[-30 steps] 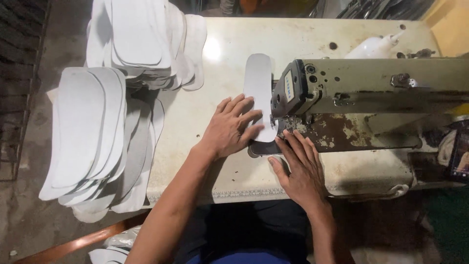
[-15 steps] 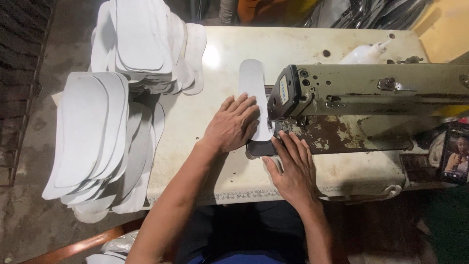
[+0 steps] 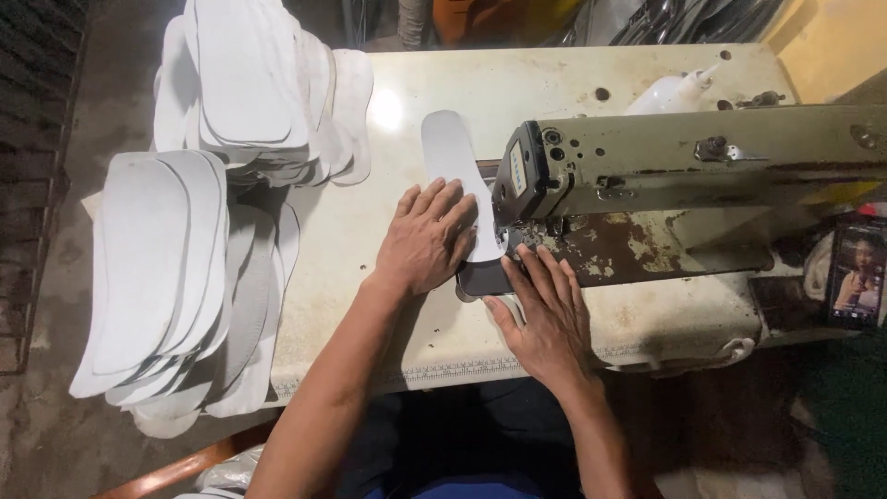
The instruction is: Stitching the edges of white shoe insoles using an industrial sewing machine
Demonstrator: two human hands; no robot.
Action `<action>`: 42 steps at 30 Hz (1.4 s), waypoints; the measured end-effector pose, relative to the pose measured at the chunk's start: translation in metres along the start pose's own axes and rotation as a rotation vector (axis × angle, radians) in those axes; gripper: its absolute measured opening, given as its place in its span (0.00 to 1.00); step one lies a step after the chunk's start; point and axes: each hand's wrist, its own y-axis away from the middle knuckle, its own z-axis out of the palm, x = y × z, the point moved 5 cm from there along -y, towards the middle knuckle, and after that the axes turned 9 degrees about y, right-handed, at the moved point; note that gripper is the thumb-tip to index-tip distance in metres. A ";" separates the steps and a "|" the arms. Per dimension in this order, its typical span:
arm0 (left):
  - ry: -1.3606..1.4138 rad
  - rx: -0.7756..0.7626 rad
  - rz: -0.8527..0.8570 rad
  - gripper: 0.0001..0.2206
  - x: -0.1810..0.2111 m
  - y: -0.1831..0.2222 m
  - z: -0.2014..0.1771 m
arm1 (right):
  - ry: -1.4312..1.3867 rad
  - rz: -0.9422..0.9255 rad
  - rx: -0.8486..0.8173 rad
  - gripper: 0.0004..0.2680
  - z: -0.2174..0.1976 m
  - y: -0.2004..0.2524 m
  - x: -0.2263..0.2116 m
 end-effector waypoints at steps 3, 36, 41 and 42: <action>-0.024 0.021 -0.010 0.22 0.003 0.001 -0.004 | -0.012 0.005 -0.015 0.22 -0.002 -0.001 -0.001; -0.051 0.279 -0.042 0.25 0.031 0.046 -0.034 | -0.069 0.047 -0.113 0.21 -0.001 -0.003 0.002; -0.066 0.244 -0.092 0.27 0.034 0.055 -0.034 | -0.076 0.044 -0.124 0.22 -0.003 -0.004 0.003; -0.068 0.242 -0.091 0.27 0.034 0.057 -0.033 | -0.077 0.046 -0.123 0.22 -0.003 -0.004 0.003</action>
